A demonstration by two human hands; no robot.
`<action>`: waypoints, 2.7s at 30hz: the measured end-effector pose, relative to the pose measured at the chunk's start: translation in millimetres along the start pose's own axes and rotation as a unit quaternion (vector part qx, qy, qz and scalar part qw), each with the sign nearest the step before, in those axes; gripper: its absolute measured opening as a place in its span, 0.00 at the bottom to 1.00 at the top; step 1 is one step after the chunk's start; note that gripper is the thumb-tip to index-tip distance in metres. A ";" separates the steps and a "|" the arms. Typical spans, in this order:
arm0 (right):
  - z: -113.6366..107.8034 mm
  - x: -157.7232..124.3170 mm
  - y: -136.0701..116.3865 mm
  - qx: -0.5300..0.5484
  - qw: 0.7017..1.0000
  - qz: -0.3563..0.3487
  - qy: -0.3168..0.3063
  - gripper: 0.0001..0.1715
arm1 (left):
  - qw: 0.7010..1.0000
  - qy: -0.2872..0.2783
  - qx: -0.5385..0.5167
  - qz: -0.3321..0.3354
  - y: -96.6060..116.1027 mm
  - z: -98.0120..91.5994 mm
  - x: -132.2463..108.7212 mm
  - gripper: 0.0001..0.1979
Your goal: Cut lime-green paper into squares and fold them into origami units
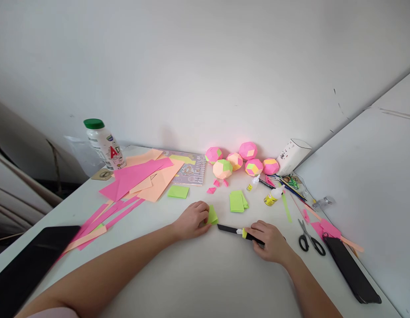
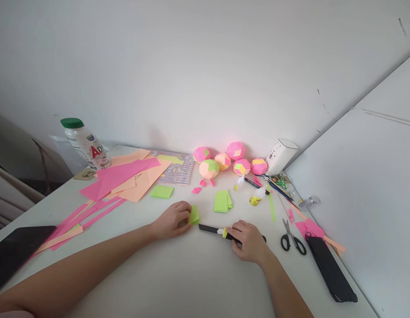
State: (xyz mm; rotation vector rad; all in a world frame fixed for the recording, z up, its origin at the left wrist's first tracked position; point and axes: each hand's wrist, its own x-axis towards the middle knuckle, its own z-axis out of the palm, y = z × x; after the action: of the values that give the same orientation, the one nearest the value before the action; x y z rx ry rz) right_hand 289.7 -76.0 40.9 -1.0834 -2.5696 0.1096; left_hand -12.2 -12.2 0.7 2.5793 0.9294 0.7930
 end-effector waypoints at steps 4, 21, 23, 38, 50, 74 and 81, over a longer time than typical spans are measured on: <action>0.6 0.2 0.6 0.000 1.000 0.005 -0.003 0.25 | 1.000 -0.001 -0.004 -0.003 0.1 0.1 0.3 0.06; 2.0 0.0 0.1 -0.005 1.000 0.006 -0.009 0.25 | 1.000 -0.003 -0.006 0.000 -1.0 1.7 0.0 0.07; 2.0 0.5 -0.3 -0.006 1.000 0.006 -0.009 0.24 | 1.000 -0.003 -0.009 0.002 -2.0 1.8 0.0 0.08; 5.8 1.8 -3.9 -0.011 1.000 0.001 -0.016 0.24 | 0.995 -0.016 -0.047 0.085 3.0 -0.7 -0.5 0.08; 8.4 2.4 -10.1 -0.013 1.000 0.003 -0.027 0.24 | 0.997 0.001 -0.001 0.073 6.5 9.8 -1.3 0.09; 14.4 7.0 -16.8 -0.048 0.998 0.034 -0.013 0.24 | 0.995 -0.035 0.060 0.071 8.3 8.6 -0.9 0.10; 21.3 10.1 -18.7 -0.071 0.996 0.047 -0.001 0.23 | 0.994 -0.037 0.075 0.077 9.4 8.7 -0.2 0.11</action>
State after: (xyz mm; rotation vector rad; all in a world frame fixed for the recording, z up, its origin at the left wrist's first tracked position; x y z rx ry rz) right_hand 263.0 -80.7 27.7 -1.2573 -2.5612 -0.0499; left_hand -2.6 -20.1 -2.3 2.8185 0.8050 0.6847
